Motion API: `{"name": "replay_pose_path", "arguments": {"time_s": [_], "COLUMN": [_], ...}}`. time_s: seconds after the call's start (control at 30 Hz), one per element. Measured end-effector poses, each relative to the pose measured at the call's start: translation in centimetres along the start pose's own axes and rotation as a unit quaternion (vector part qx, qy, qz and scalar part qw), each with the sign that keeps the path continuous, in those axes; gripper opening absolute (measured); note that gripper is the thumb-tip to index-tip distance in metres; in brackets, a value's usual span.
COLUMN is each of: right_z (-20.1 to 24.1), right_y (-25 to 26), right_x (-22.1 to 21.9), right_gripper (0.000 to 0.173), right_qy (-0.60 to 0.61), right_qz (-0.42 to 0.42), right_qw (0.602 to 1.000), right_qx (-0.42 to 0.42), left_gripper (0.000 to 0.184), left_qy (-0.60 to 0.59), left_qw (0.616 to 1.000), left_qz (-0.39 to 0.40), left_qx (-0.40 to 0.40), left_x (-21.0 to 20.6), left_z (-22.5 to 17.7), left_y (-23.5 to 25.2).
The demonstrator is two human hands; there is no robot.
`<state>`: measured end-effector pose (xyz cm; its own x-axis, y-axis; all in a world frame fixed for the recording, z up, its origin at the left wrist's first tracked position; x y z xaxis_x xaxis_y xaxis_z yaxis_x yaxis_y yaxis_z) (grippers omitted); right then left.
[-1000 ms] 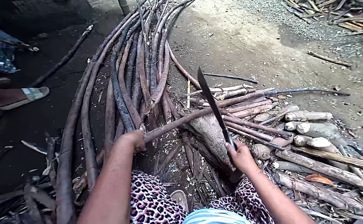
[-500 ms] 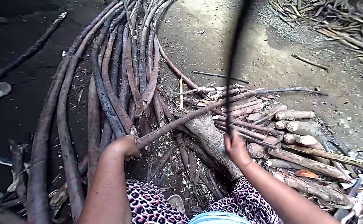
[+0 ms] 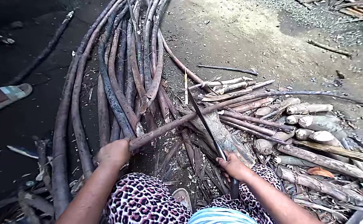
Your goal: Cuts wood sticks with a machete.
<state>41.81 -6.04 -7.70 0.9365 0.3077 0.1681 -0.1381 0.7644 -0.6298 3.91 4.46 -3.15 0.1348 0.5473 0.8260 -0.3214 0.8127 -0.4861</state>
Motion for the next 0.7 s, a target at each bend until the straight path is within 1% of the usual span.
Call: {"name": "replay_pose_path", "arguments": {"time_s": [0.07,0.13,0.17,0.23,0.27,0.3,0.33,0.4,0.43,0.47,0.5,0.53,0.57,0.63,0.7], "right_z": [-3.4,-6.1,-6.0,-4.1,-2.7,-1.3,-0.1,2.4,4.1,5.6,7.0,8.6,10.4,14.1,16.8], "right_y": [1.4,2.5,2.5,1.3,0.6,-0.1,-0.8,-2.7,-4.0,-5.4,-6.9,-8.4,-9.8,-12.3,-13.2], "right_x": [0.6,0.2,-0.4,-1.8,-1.6,-0.5,1.0,4.6,6.5,8.3,10.0,11.7,13.3,16.1,18.0], "right_gripper": [0.022,0.02,0.02,0.028,0.029,0.028,0.028,0.027,0.027,0.025,0.026,0.028,0.03,0.034,0.036], "right_qy": [0.008,0.094,0.165,0.309,0.333,0.311,0.263,0.179,0.154,0.147,0.15,0.158,0.165,0.174,0.197], "right_qz": [0.003,-0.015,-0.018,-0.009,-0.015,-0.032,-0.051,-0.09,-0.115,-0.146,-0.181,-0.21,-0.231,-0.286,-0.347], "right_qw": [1.0,0.995,0.986,0.951,0.943,0.95,0.963,0.974,0.967,0.951,0.922,0.884,0.838,0.727,0.623], "right_qx": [0.025,0.03,0.023,0.005,0.003,0.013,0.033,0.109,0.165,0.232,0.307,0.386,0.466,0.6,0.673], "left_gripper": [0.037,0.033,0.033,0.034,0.034,0.035,0.035,0.035,0.035,0.036,0.036,0.036,0.036,0.037,0.036], "left_qy": [-0.008,-0.019,-0.021,-0.009,-0.005,-0.005,-0.007,-0.011,-0.015,-0.017,-0.019,-0.022,-0.024,-0.028,-0.026], "left_qw": [1.0,0.999,0.999,0.999,0.999,0.999,0.998,0.998,0.998,0.997,0.997,0.997,0.996,0.996,0.996], "left_qz": [-0.002,0.001,-0.002,-0.003,0.0,0.0,0.0,-0.003,-0.005,-0.006,-0.006,-0.006,-0.007,-0.003,0.004], "left_qx": [0.024,0.04,0.046,0.052,0.052,0.053,0.056,0.064,0.067,0.072,0.075,0.077,0.08,0.086,0.088], "left_x": [-1.0,-2.2,-2.3,-2.2,-2.3,-2.2,-2.1,-1.7,-1.5,-1.5,-1.6,-1.7,-1.7,-1.6,-1.6], "left_z": [-0.7,-2.0,-2.6,-3.4,-3.7,-3.8,-3.9,-3.8,-3.8,-3.6,-3.5,-3.4,-3.3,-3.2,-3.3], "left_y": [-0.3,-0.1,0.1,0.5,0.5,0.5,0.5,0.7,0.8,0.8,0.7,0.8,0.8,0.9,1.1]}}
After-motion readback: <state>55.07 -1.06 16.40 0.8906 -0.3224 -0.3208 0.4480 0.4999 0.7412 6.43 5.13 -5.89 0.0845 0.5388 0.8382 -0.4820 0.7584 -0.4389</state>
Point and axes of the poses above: each hand's wrist, its own y-axis towards the middle knuckle, its own x-axis out of the back of the hand, z = x × y, the point moved 6 cm from there along y, towards the middle knuckle, and after that the axes turned 7 degrees about x, right-handed, at the moved point
